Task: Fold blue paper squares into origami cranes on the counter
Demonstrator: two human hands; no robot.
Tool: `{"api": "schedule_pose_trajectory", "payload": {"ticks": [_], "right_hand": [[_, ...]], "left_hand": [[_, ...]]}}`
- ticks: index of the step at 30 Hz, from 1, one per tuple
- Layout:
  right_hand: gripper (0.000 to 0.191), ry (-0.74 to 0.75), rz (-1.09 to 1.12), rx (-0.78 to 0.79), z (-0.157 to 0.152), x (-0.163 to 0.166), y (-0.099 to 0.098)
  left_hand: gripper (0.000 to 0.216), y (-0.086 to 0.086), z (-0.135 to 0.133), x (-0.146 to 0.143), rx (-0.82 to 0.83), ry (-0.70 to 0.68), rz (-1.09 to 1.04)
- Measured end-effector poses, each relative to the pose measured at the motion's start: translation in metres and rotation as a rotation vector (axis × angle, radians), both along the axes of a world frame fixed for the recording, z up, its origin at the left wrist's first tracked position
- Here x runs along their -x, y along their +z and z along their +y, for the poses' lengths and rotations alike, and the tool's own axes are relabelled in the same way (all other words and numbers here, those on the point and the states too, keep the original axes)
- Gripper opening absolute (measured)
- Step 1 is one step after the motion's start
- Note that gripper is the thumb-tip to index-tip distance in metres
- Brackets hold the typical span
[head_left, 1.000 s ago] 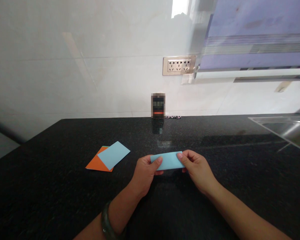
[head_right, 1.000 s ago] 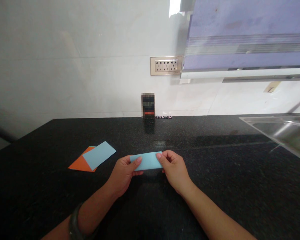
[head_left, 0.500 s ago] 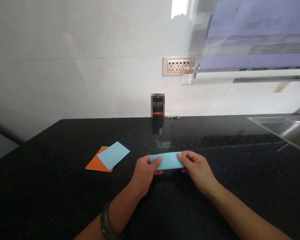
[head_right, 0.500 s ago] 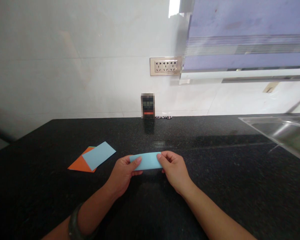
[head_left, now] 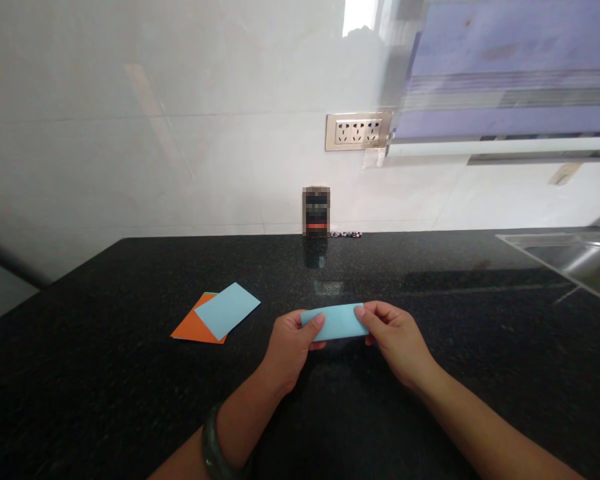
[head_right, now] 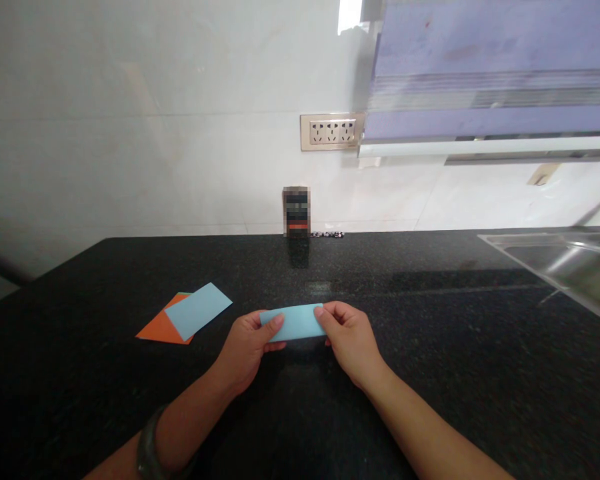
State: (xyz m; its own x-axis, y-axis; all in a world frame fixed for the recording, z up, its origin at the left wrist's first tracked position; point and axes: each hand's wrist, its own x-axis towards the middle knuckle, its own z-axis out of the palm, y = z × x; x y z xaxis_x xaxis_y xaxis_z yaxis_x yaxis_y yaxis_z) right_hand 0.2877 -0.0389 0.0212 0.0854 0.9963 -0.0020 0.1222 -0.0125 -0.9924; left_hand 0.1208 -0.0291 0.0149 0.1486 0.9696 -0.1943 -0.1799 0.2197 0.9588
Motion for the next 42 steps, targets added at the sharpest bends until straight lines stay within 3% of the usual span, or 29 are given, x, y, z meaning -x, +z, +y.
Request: {"api": "schedule_pose_trajectory", "payload": {"ticks": [11, 18, 24, 27, 32, 38, 42], "right_hand": [[0.025, 0.005, -0.064, -0.010, -0.001, -0.002, 0.000], [0.024, 0.095, -0.306, -0.158, -0.005, 0.000, 0.010], [0.021, 0.155, -0.364, -0.237, -0.009, 0.003, 0.013], [0.016, 0.128, -0.136, -0.134, -0.009, 0.009, 0.014], [0.027, 0.158, 0.170, 0.080, -0.012, 0.025, 0.010], [0.019, 0.115, 0.180, 0.103, -0.013, 0.032, 0.004], [0.019, 0.054, 0.134, 0.110, -0.012, 0.022, 0.003]], "left_hand": [[0.030, 0.000, -0.001, -0.001, -0.005, -0.005, 0.019], [0.021, 0.011, 0.000, 0.008, -0.330, -0.043, 0.442], [0.018, 0.018, -0.004, 0.009, -0.477, -0.107, 0.535], [0.020, 0.017, -0.005, 0.007, -0.420, -0.052, 0.478], [0.021, 0.015, -0.008, 0.001, -0.239, -0.023, 0.233], [0.019, 0.014, -0.009, -0.001, -0.218, 0.025, 0.222], [0.021, 0.011, -0.005, 0.002, -0.188, 0.160, 0.219]]}}
